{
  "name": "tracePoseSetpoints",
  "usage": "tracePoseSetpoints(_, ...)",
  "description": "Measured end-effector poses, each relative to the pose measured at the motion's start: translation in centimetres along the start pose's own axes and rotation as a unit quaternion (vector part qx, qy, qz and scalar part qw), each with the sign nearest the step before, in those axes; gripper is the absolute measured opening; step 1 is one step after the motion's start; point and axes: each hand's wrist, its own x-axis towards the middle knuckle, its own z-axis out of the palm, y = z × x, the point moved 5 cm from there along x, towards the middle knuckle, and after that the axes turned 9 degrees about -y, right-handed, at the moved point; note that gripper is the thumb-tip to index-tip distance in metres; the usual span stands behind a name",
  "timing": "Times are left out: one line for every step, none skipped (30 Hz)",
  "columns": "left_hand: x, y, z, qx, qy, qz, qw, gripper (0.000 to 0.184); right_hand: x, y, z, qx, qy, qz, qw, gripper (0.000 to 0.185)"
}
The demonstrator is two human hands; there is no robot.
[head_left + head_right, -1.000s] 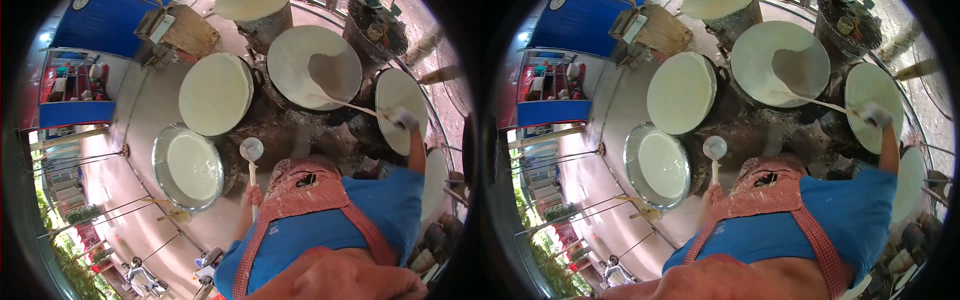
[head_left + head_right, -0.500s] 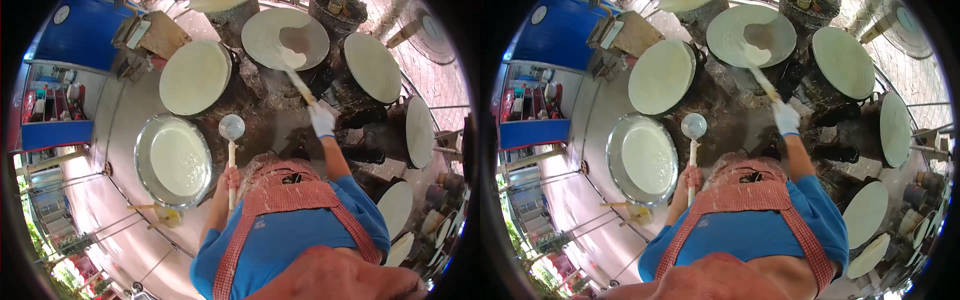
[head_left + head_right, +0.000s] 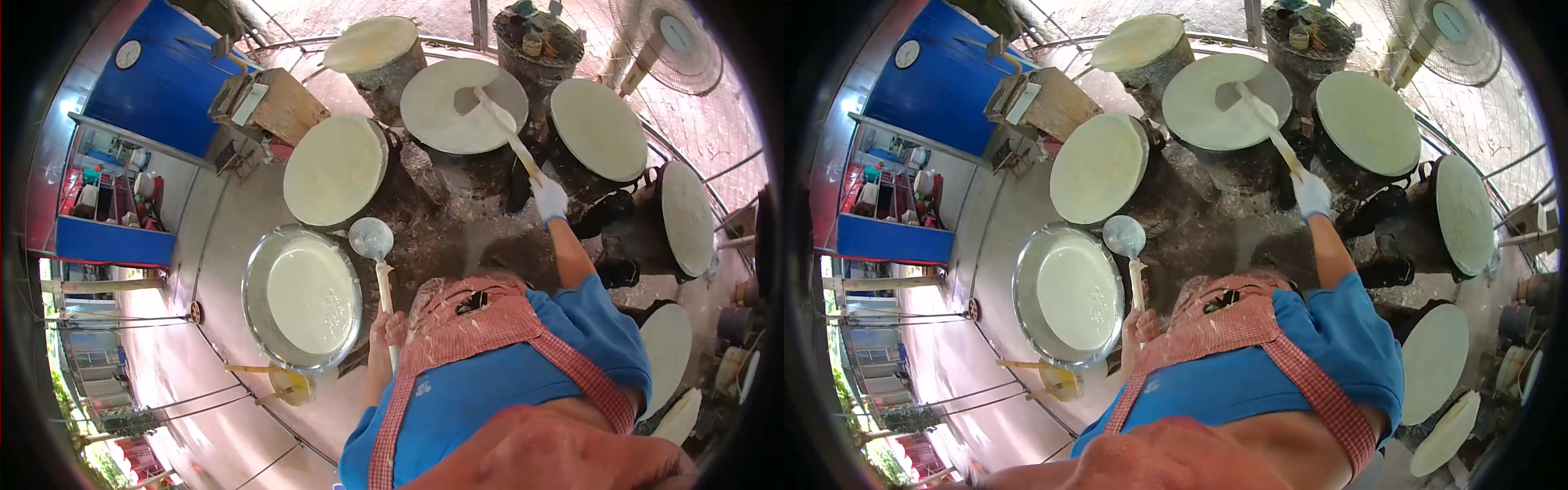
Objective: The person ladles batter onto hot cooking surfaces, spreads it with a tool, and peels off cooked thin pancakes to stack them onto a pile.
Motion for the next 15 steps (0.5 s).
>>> tracePoseSetpoints(0.3,0.0,-0.3,0.012,0.016,0.005,1.0,0.022,0.4,-2.2,-0.1,0.052,0.072,-0.031,0.996,0.029)
tracePoseSetpoints(0.5,0.0,-0.6,0.025,0.033,0.01,0.999,0.022,1.3,-3.7,1.4,0.05,0.095,-0.068,0.992,0.029)
tracePoseSetpoints(1.1,-0.6,-0.5,-0.052,0.032,-0.008,0.998,0.023,0.8,-5.8,2.4,0.071,0.045,-0.055,0.995,0.028)
tracePoseSetpoints(1.9,-0.5,-0.1,-0.121,0.028,-0.025,0.992,0.025,1.0,-5.6,5.1,0.026,0.069,-0.129,0.989,0.029)
tracePoseSetpoints(2.3,-0.5,-0.2,-0.107,0.083,-0.027,0.99,0.027,-0.4,-6.0,4.6,-0.013,0.005,-0.126,0.992,0.029)
tracePoseSetpoints(2.5,-0.9,0.3,-0.12,0.084,-0.062,0.987,0.03,-2.1,-6.3,4.3,-0.05,-0.064,-0.12,0.99,0.029)
tracePoseSetpoints(1.7,-0.9,-0.6,0.023,0.195,-0.003,0.981,0.031,-1.9,-4.2,4.0,-0.045,-0.04,-0.098,0.993,0.029)
tracePoseSetpoints(1.4,-0.2,-1.3,0.166,0.288,0.057,0.941,0.033,-0.7,-1.4,2.9,-0.044,-0.008,-0.08,0.996,0.03)
tracePoseSetpoints(1.7,0.4,-1.9,0.172,0.289,0.056,0.94,0.033,1.2,0.6,1.6,-0.058,-0.003,-0.044,0.997,0.03)
tracePoseSetpoints(2.0,-0.1,-2.4,0.109,0.182,-0.017,0.977,0.032,3.0,2.0,0.5,-0.074,-0.006,-0.002,0.997,0.031)
tracePoseSetpoints(2.1,-0.8,-2.2,0.039,0.073,-0.091,0.992,0.032,4.2,1.0,-0.7,-0.018,0.029,-0.002,0.999,0.031)
tracePoseSetpoints(2.3,-1.1,-1.8,0.037,0.08,-0.097,0.991,0.032,4.9,-0.6,-1.4,0.035,0.065,-0.001,0.997,0.031)
tracePoseSetpoints(3.1,-1.2,-1.0,0.002,0.123,-0.067,0.99,0.034,5.2,-2.6,-0.8,0.038,0.094,-0.038,0.994,0.031)
tracePoseSetpoints(3.8,-1.5,0.1,-0.009,0.161,-0.042,0.986,0.033,4.8,-3.4,0.8,0.011,0.077,-0.055,0.995,0.029)
tracePoseSetpoints(4.5,-1.9,1.3,-0.018,0.198,-0.016,0.98,0.032,2.5,-4.0,1.5,-0.052,0.04,-0.103,0.993,0.028)
